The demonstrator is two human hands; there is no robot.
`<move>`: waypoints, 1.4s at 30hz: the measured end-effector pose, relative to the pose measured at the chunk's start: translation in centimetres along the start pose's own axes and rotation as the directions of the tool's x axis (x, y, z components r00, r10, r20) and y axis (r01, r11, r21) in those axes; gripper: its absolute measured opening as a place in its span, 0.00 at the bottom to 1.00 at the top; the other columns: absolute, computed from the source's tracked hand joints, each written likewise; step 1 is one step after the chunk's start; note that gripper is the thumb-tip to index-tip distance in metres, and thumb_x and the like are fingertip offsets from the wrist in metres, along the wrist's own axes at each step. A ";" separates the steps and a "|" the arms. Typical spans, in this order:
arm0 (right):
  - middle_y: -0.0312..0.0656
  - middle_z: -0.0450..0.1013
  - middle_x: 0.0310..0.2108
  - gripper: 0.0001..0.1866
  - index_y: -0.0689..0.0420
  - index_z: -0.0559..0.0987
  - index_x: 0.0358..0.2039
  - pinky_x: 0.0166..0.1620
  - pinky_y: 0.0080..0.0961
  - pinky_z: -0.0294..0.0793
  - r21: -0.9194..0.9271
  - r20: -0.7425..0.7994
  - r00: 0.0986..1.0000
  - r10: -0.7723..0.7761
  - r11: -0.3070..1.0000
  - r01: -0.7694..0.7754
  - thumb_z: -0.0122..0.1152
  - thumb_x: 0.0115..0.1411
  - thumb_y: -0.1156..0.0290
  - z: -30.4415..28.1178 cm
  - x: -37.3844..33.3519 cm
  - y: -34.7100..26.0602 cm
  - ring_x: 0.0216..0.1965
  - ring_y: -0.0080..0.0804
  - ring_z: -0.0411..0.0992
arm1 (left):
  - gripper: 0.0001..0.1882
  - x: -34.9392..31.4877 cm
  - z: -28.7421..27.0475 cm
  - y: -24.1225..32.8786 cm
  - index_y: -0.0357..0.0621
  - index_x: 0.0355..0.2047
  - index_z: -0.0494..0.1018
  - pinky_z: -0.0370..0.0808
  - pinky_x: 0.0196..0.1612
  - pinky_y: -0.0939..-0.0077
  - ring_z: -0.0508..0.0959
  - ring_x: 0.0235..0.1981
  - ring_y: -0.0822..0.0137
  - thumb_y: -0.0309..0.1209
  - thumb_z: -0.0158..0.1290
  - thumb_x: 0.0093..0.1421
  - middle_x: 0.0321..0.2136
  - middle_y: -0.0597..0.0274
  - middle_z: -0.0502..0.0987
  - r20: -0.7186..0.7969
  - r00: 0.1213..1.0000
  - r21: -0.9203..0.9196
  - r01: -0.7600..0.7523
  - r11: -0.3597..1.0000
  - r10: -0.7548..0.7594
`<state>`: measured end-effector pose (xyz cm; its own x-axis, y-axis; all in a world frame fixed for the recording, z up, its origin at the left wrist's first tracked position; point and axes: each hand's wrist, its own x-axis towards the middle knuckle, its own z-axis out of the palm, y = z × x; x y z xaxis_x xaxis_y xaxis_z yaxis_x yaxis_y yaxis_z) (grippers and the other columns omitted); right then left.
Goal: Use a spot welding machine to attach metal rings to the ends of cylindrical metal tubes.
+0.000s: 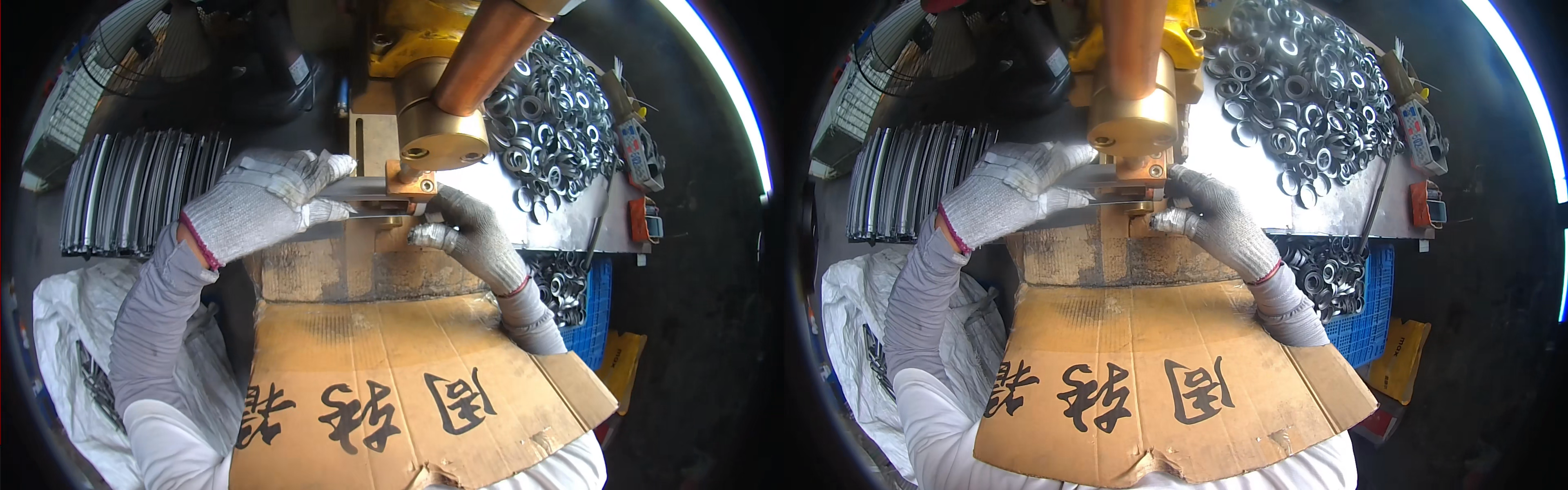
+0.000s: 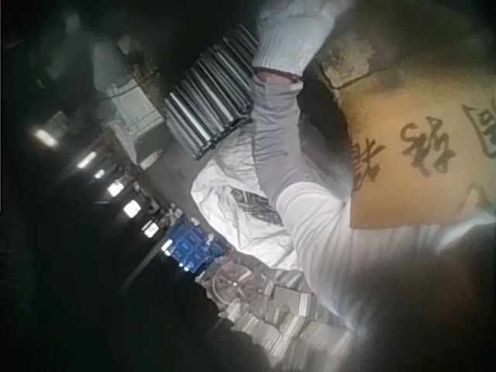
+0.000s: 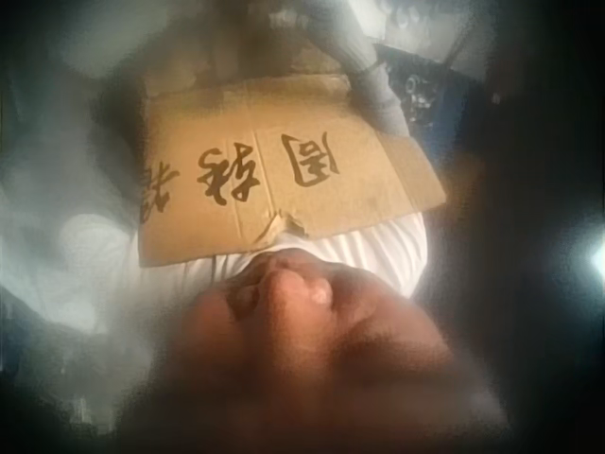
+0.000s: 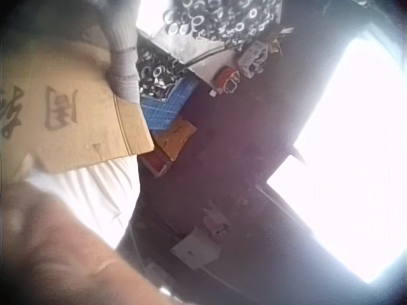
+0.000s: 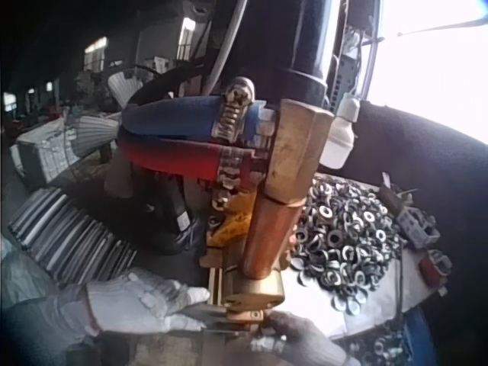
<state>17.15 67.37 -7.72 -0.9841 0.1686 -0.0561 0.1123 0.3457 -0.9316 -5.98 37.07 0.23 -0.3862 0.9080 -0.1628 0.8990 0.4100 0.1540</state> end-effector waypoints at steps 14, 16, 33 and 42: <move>0.42 0.95 0.54 0.32 0.61 0.93 0.77 0.58 0.30 0.92 0.432 0.218 0.962 0.163 0.868 -0.245 0.76 0.89 0.48 -4.6 0.1 1.8 0.51 0.26 0.91 | 0.38 1.4 -1.3 1.4 0.54 0.81 0.81 0.86 0.74 0.46 0.91 0.69 0.43 0.57 0.72 0.80 0.68 0.50 0.91 -0.001 0.987 -0.059 -0.163 0.985 0.163; 0.39 0.95 0.49 0.32 0.61 0.95 0.74 0.53 0.29 0.91 0.436 0.358 0.912 0.202 0.828 -0.354 0.78 0.88 0.46 -3.1 0.7 2.9 0.45 0.24 0.89 | 0.36 1.3 -0.5 1.9 0.58 0.76 0.88 0.87 0.73 0.48 0.92 0.69 0.52 0.47 0.80 0.70 0.65 0.56 0.94 -0.038 0.910 0.006 -0.413 0.911 0.413; 0.54 0.96 0.58 0.23 0.57 0.94 0.73 0.65 0.41 0.93 -0.259 0.097 0.994 0.041 0.966 -0.015 0.78 0.87 0.60 -6.9 1.6 -1.6 0.57 0.42 0.95 | 0.25 0.0 8.7 5.5 0.46 0.75 0.87 0.99 0.57 0.51 0.96 0.51 0.60 0.47 0.69 0.89 0.53 0.58 0.94 0.110 0.925 -0.848 -0.104 -0.520 -0.365; 0.57 0.94 0.61 0.29 0.53 0.89 0.79 0.65 0.55 0.93 -0.766 -0.311 0.949 -0.051 0.604 -0.219 0.72 0.81 0.60 -15.8 10.2 7.5 0.62 0.63 0.92 | 0.24 -0.8 6.7 4.4 0.36 0.74 0.85 0.94 0.62 0.66 0.96 0.51 0.67 0.27 0.74 0.82 0.53 0.57 0.96 0.231 0.884 -0.973 0.201 -0.116 -0.406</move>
<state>10.14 86.32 -9.62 -0.8966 0.4298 0.1063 0.3887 0.8791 -0.2758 -0.28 37.57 -5.50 -0.6586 0.6162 -0.4319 -0.3829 0.2196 0.8973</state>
